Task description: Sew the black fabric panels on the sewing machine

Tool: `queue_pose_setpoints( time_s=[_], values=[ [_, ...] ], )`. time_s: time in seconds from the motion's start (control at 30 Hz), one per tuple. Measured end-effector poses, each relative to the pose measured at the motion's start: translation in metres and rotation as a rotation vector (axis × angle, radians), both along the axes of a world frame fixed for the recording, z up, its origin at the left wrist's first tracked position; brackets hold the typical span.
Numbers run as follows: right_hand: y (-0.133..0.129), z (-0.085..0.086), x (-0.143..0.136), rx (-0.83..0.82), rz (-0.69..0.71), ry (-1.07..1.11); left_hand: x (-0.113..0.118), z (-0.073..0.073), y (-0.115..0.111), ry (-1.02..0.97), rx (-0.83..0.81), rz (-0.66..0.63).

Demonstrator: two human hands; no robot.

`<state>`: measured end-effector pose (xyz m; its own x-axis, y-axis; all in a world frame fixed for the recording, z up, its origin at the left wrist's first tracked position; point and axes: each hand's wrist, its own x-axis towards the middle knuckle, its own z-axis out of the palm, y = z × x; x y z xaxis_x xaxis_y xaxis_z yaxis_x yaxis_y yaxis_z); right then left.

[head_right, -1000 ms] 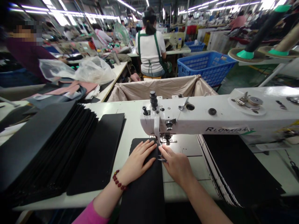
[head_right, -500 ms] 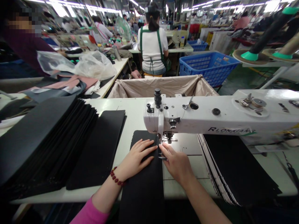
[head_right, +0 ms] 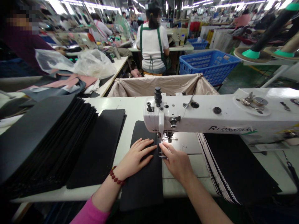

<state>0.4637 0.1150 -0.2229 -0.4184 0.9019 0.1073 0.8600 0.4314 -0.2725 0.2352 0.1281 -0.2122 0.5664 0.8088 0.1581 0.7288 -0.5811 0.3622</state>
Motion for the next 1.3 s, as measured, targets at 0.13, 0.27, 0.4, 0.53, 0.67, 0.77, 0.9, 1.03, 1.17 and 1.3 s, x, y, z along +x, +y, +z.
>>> queue_pose_setpoints(
  time_s=[0.13, 0.27, 0.4, 0.53, 0.67, 0.77, 0.9, 1.03, 1.17, 1.3],
  values=[
    [0.0, -0.0012, -0.0002, -0.004, -0.005, 0.0, -0.0013, 0.0011, 0.0003, -0.005, -0.001, -0.004],
    [0.0003, -0.0014, 0.0001, -0.014, 0.0, -0.003, -0.0019, 0.0015, 0.0002, -0.007, 0.001, 0.003],
    [0.0003, -0.0015, 0.0, -0.019, 0.001, 0.004, -0.0017, 0.0025, 0.0003, 0.0, -0.001, 0.002],
    [0.0001, -0.0013, 0.0001, -0.019, 0.001, 0.009, -0.0016, 0.0035, 0.0004, -0.014, 0.007, 0.006],
    [0.0005, -0.0014, 0.0008, -0.016, 0.001, 0.004, -0.002, 0.0016, 0.0005, -0.009, 0.004, 0.002],
    [0.0007, -0.0026, 0.0012, -0.014, 0.001, 0.002, -0.0025, -0.0004, 0.001, -0.005, 0.0, 0.007],
    [0.0005, -0.0044, 0.0014, -0.005, -0.003, 0.011, -0.0032, -0.0019, 0.0012, -0.004, -0.003, 0.012],
    [0.0005, -0.005, 0.0019, 0.005, -0.005, 0.018, -0.0034, -0.0028, 0.0013, -0.006, -0.001, 0.02],
    [0.0005, -0.0054, 0.0019, 0.012, -0.004, 0.014, -0.0028, -0.0037, 0.0017, -0.018, 0.003, 0.023],
    [0.0006, -0.006, 0.0016, 0.017, -0.002, 0.014, -0.0022, -0.0045, 0.0018, -0.019, 0.002, 0.029]
  ],
)
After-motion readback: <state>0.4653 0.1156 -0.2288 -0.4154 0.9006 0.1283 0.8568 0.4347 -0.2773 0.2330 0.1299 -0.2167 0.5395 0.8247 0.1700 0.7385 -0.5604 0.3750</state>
